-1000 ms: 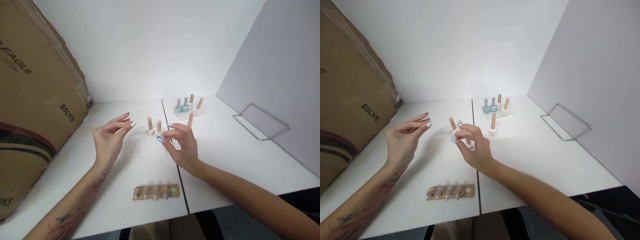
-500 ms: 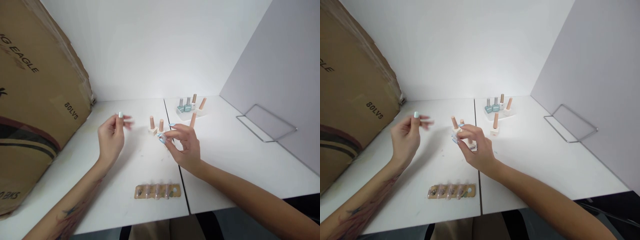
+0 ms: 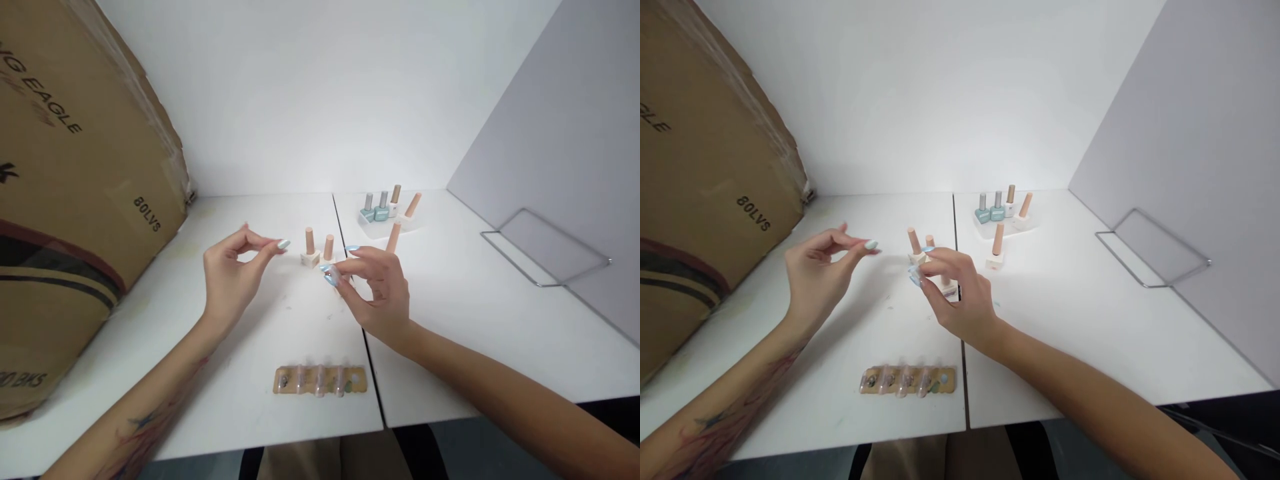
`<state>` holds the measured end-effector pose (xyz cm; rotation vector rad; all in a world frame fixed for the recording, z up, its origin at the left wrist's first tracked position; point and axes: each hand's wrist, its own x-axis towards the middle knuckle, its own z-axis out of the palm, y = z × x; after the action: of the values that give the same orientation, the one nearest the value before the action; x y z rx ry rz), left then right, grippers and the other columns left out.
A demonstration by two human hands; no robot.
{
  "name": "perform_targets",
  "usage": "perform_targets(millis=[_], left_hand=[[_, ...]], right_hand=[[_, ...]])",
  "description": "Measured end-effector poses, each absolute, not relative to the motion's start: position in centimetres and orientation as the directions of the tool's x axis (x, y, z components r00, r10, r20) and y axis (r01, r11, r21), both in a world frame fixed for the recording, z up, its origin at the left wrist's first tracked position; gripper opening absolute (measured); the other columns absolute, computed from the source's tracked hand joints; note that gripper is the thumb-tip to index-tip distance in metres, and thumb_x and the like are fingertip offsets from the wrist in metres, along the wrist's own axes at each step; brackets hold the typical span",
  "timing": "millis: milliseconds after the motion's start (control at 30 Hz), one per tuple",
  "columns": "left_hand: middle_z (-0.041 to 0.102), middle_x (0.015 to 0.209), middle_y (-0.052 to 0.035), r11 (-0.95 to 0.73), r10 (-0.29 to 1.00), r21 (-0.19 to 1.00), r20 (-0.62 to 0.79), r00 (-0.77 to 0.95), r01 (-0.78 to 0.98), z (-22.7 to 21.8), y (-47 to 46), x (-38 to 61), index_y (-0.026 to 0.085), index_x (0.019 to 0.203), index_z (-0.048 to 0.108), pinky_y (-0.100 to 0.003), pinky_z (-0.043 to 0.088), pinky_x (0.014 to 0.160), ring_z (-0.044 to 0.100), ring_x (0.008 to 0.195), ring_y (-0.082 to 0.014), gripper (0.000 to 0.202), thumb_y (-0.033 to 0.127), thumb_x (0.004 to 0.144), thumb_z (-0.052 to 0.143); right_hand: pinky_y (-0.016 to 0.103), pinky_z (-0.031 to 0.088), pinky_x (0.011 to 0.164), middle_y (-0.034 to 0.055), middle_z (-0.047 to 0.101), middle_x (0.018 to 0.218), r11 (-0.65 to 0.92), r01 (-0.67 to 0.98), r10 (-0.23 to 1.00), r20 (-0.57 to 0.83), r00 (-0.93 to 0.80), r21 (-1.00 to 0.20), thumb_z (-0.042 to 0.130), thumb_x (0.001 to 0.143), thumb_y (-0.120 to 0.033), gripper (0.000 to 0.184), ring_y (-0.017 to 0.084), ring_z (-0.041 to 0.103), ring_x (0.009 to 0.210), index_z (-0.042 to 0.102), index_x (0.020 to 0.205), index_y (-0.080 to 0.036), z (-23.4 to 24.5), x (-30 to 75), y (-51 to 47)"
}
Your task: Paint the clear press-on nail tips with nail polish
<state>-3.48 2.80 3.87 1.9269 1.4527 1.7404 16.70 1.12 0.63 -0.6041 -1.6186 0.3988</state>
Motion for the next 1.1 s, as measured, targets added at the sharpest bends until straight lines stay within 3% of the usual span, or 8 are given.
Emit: perform_targets(millis=[100,233,400,567,633,733,900,1100], left_hand=[[0.056,0.047,0.0042,-0.505,0.759,0.717,0.634,-0.148,0.48,3.7,2.7,-3.3,0.02,0.058,0.061,-0.039,0.052,0.095,0.059,0.049,-0.0125,0.039,0.03,0.094,0.05],[0.064,0.121,-0.007,-0.643,0.685,0.643,0.726,-0.063,0.417,3.2,2.9,-3.0,0.025,0.12,0.057,-0.039,0.049,0.1,0.064,0.108,-0.022,0.049,0.023,0.075,0.075],[0.069,0.067,0.0026,-0.616,0.738,0.614,0.669,0.088,0.494,2.9,2.7,-3.0,0.023,0.075,0.068,-0.044,0.044,0.107,0.068,0.072,-0.0153,0.018,0.022,0.09,0.058],[0.06,0.134,-0.009,-0.66,0.652,0.563,0.758,0.008,0.498,3.0,2.7,-3.0,0.025,0.115,0.062,-0.044,0.04,0.108,0.055,0.124,-0.0252,0.042,0.024,0.075,0.075],[0.073,0.105,-0.005,-0.621,0.684,0.599,0.729,-0.023,0.505,3.2,2.6,-3.0,0.023,0.084,0.068,-0.043,0.041,0.108,0.067,0.102,-0.0212,0.007,0.027,0.08,0.071],[0.066,0.056,0.0019,-0.557,0.768,0.679,0.64,-0.014,0.478,3.3,2.3,-3.1,0.022,0.053,0.058,-0.042,0.044,0.105,0.068,0.062,-0.0153,0.045,0.035,0.095,0.048],[0.074,0.093,-0.0038,-0.593,0.799,0.722,0.581,0.153,0.356,3.2,1.7,-2.4,0.026,0.125,0.049,-0.045,0.047,0.101,0.071,0.093,-0.0219,0.037,0.023,0.09,0.058],[0.075,0.103,-0.0048,-0.616,0.773,0.738,0.498,0.394,0.276,3.2,1.3,-2.0,0.026,0.115,0.065,-0.037,0.054,0.091,0.071,0.087,-0.0195,0.037,0.019,0.08,0.073]], right_hand=[[0.036,0.063,0.068,-0.001,0.07,0.088,0.807,0.148,0.584,0.809,-0.064,-0.571,0.059,0.084,-0.007,0.041,0.015,0.072,0.074,0.049,0.116,-0.031,0.7,16.6,1.2],[0.036,0.062,0.067,-0.0006,0.07,0.088,0.805,0.153,0.586,0.809,-0.047,-0.574,0.061,0.082,-0.006,0.038,0.016,0.072,0.075,0.052,0.11,-0.031,0.9,16.6,1.1],[0.037,0.061,0.067,-0.0006,0.071,0.084,0.798,0.144,0.595,0.803,-0.034,-0.586,0.061,0.082,-0.007,0.039,0.016,0.071,0.074,0.051,0.112,-0.03,0.9,16.6,1.1],[0.037,0.061,0.068,-0.0008,0.071,0.086,0.775,0.157,0.622,0.783,-0.023,-0.612,0.062,0.083,-0.01,0.038,0.016,0.071,0.074,0.05,0.113,-0.03,0.6,16.6,1.1],[0.037,0.061,0.068,-0.001,0.07,0.085,0.787,0.161,0.607,0.794,-0.027,-0.596,0.062,0.082,-0.009,0.038,0.016,0.071,0.074,0.051,0.112,-0.03,0.7,16.5,1.1],[0.037,0.061,0.066,-0.0009,0.07,0.084,0.801,0.163,0.587,0.809,-0.025,-0.576,0.061,0.083,-0.007,0.037,0.016,0.07,0.073,0.051,0.109,-0.031,0.9,16.5,1.1],[0.038,0.062,0.07,-0.0001,0.07,0.086,0.792,0.138,0.601,0.799,-0.015,-0.594,0.062,0.083,-0.007,0.034,0.018,0.072,0.081,0.053,0.106,-0.03,1.1,16.4,1.0],[0.036,0.065,0.075,-0.0028,0.069,0.083,0.763,0.008,0.647,0.763,0.012,-0.647,0.067,0.08,-0.007,0.043,0.015,0.072,0.081,0.051,0.114,-0.028,0.9,16.3,1.0]])
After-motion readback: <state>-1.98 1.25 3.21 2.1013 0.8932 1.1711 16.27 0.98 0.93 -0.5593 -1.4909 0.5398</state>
